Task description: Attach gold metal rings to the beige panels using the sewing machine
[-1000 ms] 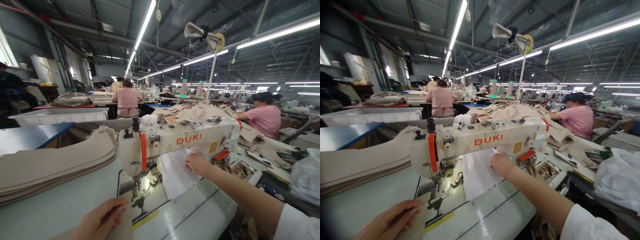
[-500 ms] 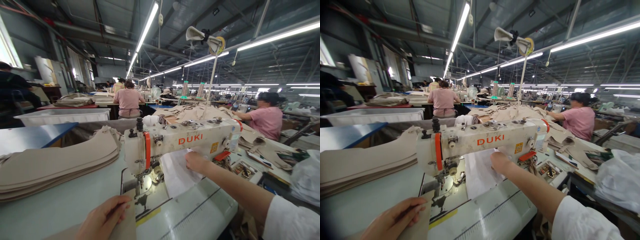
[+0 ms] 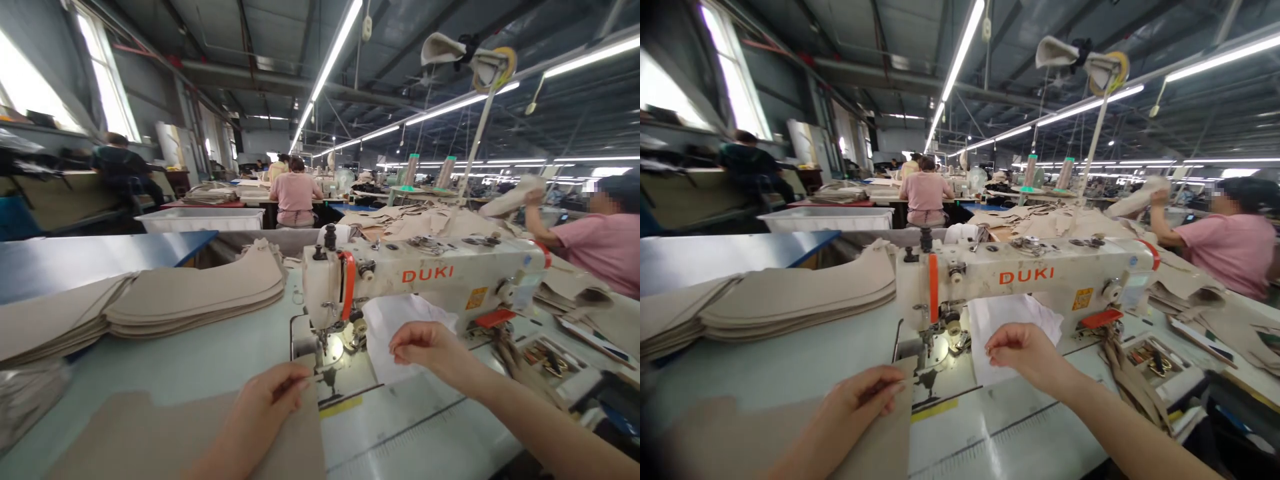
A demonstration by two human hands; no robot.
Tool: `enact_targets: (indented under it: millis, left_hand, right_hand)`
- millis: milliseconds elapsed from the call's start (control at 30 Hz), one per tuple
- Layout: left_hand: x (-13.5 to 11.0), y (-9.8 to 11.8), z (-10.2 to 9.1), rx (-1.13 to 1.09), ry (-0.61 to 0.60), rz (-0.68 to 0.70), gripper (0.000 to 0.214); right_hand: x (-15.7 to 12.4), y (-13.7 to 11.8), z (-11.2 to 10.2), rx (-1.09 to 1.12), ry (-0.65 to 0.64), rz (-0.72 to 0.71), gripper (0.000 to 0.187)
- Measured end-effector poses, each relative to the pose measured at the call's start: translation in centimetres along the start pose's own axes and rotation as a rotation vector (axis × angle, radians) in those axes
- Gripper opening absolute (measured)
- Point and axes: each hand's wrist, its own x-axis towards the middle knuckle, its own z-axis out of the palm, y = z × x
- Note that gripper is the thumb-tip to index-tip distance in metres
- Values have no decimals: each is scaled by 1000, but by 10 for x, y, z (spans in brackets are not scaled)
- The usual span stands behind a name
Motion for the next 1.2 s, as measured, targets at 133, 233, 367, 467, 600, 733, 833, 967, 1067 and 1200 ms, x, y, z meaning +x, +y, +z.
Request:
enact_targets:
  millis: [133,233,367,467,600,733,833,967,1067,1200]
  left_hand:
    - [-5,1,3,-48,3,30,22]
    - [-9,-2,5,-67,6,58,20]
    - [-11,-4,5,-60,23,113,18]
    - [-11,-3,5,-40,42,162,18]
    - [-10,-3,4,-5,99,217,19]
    - [-11,-8,6,21,132,329,20]
    - [-11,-12,9,19,140,403,22]
    - [-11,-13,11,13,152,405,23]
    - [-10,-10,9,-12,149,319,23]
    - [-7,-8,8,-165,71,40,17]
  right_hand:
    - [-5,-13,45,416,-164,94,27]
    - [-1,-16,72,544,-229,154,26]
    - [7,-14,88,654,-300,227,22]
    - [12,-11,90,747,-332,287,24]
    - [18,-9,93,821,-298,340,24]
    - [20,-11,98,834,-244,379,22]
    - [19,-14,100,858,-246,396,21]
    - [20,-17,100,915,-242,453,19]
    - [20,-19,98,938,-243,468,24]
    - [20,-19,98,894,-236,425,33]
